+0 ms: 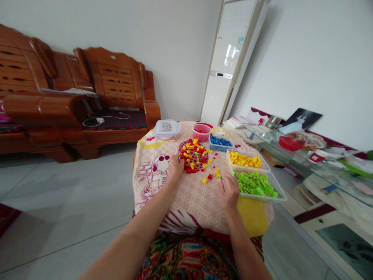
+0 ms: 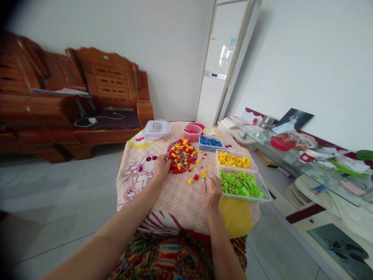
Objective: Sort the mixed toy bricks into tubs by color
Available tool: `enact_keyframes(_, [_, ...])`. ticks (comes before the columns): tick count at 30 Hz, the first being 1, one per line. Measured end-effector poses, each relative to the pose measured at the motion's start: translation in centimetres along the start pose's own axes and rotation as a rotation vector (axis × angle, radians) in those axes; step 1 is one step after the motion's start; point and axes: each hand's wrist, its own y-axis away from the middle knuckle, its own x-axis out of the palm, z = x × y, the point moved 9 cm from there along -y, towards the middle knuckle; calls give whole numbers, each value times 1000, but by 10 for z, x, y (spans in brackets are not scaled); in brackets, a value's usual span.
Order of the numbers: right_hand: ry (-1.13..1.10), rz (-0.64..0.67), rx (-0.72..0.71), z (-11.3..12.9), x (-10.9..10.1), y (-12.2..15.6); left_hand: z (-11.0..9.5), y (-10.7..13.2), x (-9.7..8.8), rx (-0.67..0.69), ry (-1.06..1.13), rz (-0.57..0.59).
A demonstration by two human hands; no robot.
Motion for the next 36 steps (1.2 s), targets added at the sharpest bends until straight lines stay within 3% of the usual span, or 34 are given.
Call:
enact_keyframes(6, [134,-206,104,-45,-56,-26,-4,4,9,76,-25,45])
enact_keyframes(8, [153,-230,115,-47,-63,-27,-3,5,10,77,-26,41])
enact_keyframes(10, [128,-203,103,-39,-58,-25,-3,5,11,80,-21,42])
enact_keyframes(15, [-26,-16,27,5,-5,-17,-3,5,10,80,-17,43])
enact_keyframes(18, [-80,96,13,20,33,-23,-4,5,10,79,-17,49])
enact_keyframes(23, [-87,315,7,25,101,-44,-4,5,11,81,-17,52])
enact_keyframes(28, [61,591,40,20,166,-55,-5,6,10,81,0,50])
enact_keyframes(32, [122,655,99,12,190,-56,-5,6,9,96,-5,47])
enact_keyframes(36, [130,656,121,9,194,-52,-4,6,11,91,-10,52])
